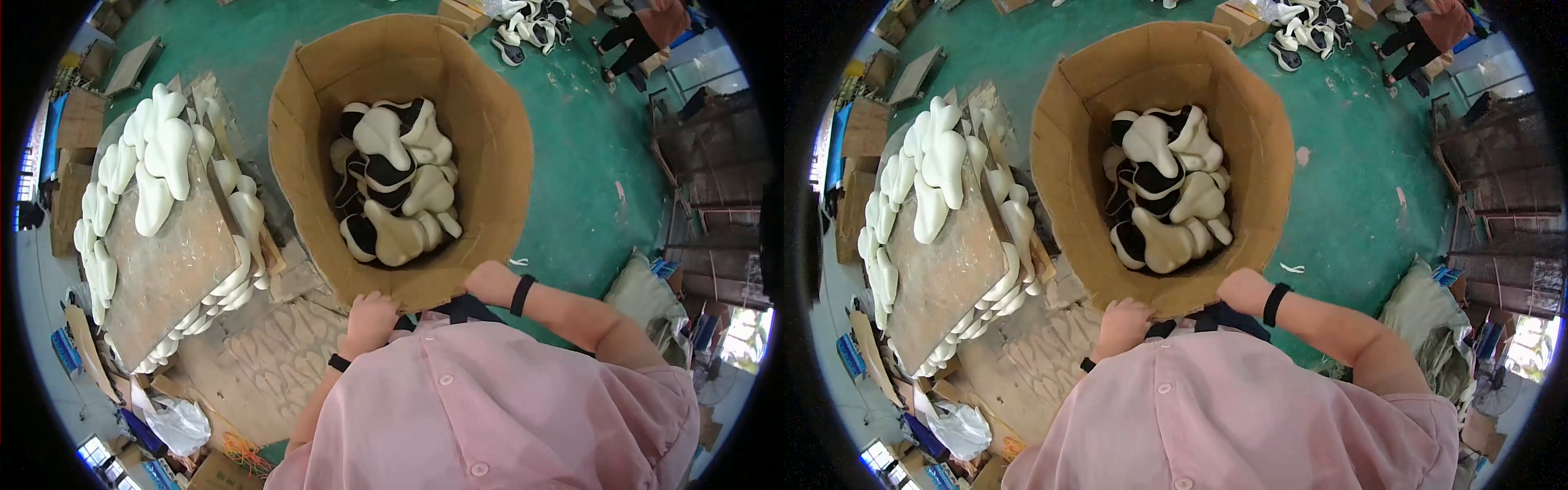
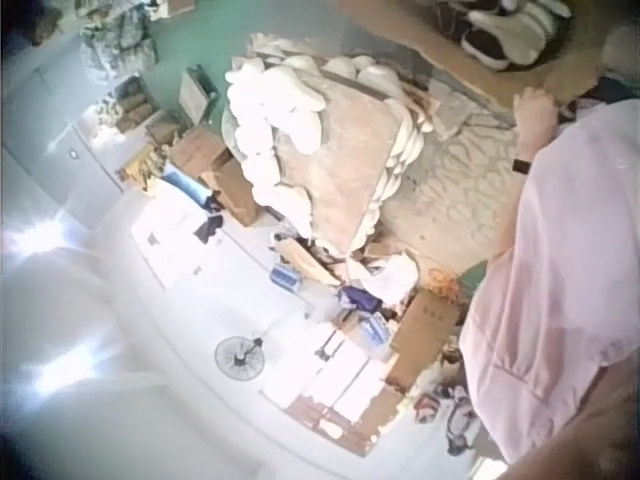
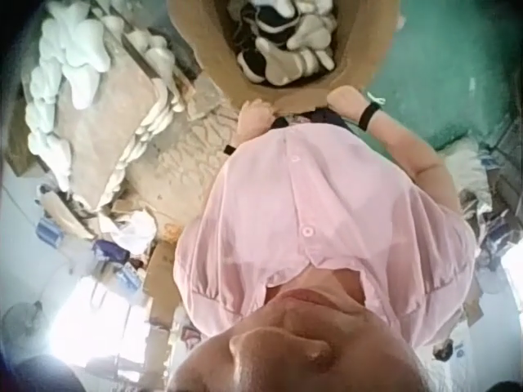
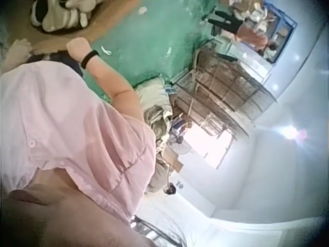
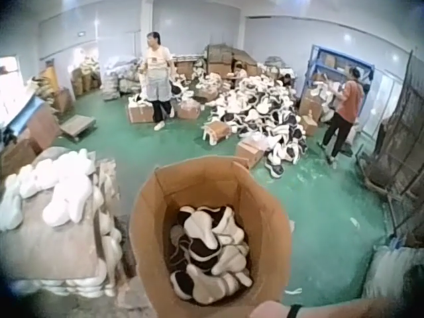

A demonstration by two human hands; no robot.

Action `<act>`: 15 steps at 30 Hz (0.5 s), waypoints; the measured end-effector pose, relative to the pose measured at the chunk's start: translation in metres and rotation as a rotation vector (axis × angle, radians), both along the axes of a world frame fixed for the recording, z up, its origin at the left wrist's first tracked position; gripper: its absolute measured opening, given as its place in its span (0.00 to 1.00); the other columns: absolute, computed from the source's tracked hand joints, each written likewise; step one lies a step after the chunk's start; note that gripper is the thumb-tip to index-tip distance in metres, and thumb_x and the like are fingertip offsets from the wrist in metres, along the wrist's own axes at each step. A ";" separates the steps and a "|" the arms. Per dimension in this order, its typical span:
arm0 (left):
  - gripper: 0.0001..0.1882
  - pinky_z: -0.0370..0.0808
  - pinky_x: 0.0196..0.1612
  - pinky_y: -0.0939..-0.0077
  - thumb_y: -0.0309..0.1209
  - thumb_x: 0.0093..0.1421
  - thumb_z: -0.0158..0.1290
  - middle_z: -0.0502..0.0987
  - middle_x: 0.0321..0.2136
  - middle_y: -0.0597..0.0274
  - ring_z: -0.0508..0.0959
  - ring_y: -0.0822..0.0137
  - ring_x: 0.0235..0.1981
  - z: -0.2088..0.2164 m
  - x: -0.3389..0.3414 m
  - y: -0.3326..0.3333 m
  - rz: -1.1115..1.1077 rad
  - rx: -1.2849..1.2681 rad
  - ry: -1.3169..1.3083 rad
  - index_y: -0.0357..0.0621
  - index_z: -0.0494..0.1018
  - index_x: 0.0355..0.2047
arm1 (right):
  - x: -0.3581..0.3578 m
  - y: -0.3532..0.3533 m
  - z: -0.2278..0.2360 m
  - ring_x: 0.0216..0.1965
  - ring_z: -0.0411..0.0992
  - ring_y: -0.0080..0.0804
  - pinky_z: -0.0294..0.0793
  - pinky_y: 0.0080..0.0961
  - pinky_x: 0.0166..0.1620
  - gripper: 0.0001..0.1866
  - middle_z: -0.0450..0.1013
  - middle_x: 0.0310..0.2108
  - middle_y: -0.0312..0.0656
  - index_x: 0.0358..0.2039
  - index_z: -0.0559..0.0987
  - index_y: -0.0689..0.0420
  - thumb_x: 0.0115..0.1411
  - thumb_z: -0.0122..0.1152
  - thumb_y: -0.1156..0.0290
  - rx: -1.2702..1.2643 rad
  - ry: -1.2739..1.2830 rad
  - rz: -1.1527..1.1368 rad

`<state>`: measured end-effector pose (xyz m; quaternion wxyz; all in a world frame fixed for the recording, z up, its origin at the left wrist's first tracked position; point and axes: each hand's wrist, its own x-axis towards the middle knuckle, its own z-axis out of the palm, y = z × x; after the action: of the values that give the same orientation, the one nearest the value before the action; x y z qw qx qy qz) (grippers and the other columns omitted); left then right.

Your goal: Organizing and sorting bicycle seat cushions and finished seats in a workshop.

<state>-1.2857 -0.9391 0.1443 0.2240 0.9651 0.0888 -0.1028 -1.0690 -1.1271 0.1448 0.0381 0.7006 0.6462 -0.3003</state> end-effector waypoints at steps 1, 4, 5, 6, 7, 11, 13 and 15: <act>0.04 0.68 0.38 0.67 0.34 0.50 0.55 0.76 0.24 0.64 0.75 0.63 0.33 -0.003 -0.001 -0.002 0.005 0.003 0.007 0.50 0.77 0.24 | -0.006 -0.008 -0.007 0.26 0.75 0.49 0.73 0.43 0.29 0.07 0.74 0.20 0.51 0.19 0.79 0.58 0.47 0.54 0.71 -0.004 0.057 -0.013; 0.08 0.71 0.35 0.63 0.36 0.50 0.56 0.77 0.24 0.59 0.77 0.58 0.31 -0.008 -0.010 0.008 -0.120 0.008 0.181 0.46 0.78 0.24 | -0.016 -0.007 -0.022 0.27 0.75 0.49 0.73 0.43 0.31 0.09 0.74 0.21 0.50 0.21 0.78 0.58 0.50 0.52 0.69 -0.038 0.177 -0.018; 0.11 0.72 0.34 0.61 0.38 0.50 0.57 0.78 0.25 0.56 0.78 0.55 0.31 0.005 -0.001 0.018 -0.173 -0.094 0.382 0.44 0.78 0.25 | -0.007 0.011 -0.004 0.26 0.74 0.47 0.72 0.42 0.31 0.09 0.74 0.22 0.49 0.22 0.78 0.58 0.51 0.52 0.68 -0.117 0.402 0.059; 0.14 0.73 0.33 0.58 0.41 0.50 0.57 0.78 0.26 0.52 0.78 0.52 0.31 0.019 0.010 0.025 -0.225 -0.174 0.548 0.41 0.78 0.26 | 0.005 0.024 0.016 0.26 0.74 0.44 0.72 0.40 0.31 0.10 0.75 0.22 0.48 0.23 0.78 0.58 0.52 0.52 0.67 -0.178 0.588 0.135; 0.27 0.74 0.38 0.62 0.54 0.52 0.56 0.78 0.31 0.49 0.78 0.51 0.35 0.008 0.035 0.046 -0.273 -0.328 0.595 0.39 0.77 0.34 | 0.027 0.034 0.001 0.25 0.73 0.36 0.71 0.35 0.31 0.10 0.74 0.24 0.46 0.27 0.79 0.57 0.53 0.52 0.66 -0.263 0.777 0.142; 0.17 0.71 0.32 0.71 0.44 0.61 0.49 0.78 0.27 0.65 0.74 0.69 0.26 -0.083 0.171 0.135 0.441 -1.232 0.335 0.43 0.77 0.31 | 0.148 0.133 0.053 0.26 0.71 0.20 0.72 0.19 0.30 0.12 0.75 0.24 0.35 0.34 0.78 0.58 0.61 0.55 0.63 -0.031 0.872 -0.503; 0.18 0.71 0.31 0.67 0.39 0.59 0.46 0.78 0.27 0.57 0.74 0.61 0.25 -0.255 0.120 0.240 0.948 -1.150 0.251 0.36 0.76 0.33 | 0.154 0.239 0.043 0.30 0.72 0.20 0.72 0.20 0.31 0.14 0.75 0.28 0.38 0.39 0.76 0.60 0.59 0.58 0.63 0.147 0.726 -0.631; 0.19 0.71 0.38 0.61 0.37 0.61 0.43 0.77 0.31 0.47 0.75 0.52 0.32 -0.363 0.106 0.250 1.005 -0.588 0.141 0.33 0.75 0.38 | 0.184 0.273 -0.031 0.34 0.74 0.33 0.73 0.29 0.37 0.19 0.76 0.30 0.45 0.40 0.77 0.61 0.55 0.60 0.59 0.327 0.477 -0.747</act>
<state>-1.1801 -0.6895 -0.2186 0.4971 0.6927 0.5180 -0.0683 -0.8845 -0.8537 0.1142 -0.3327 0.7933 0.3796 -0.3405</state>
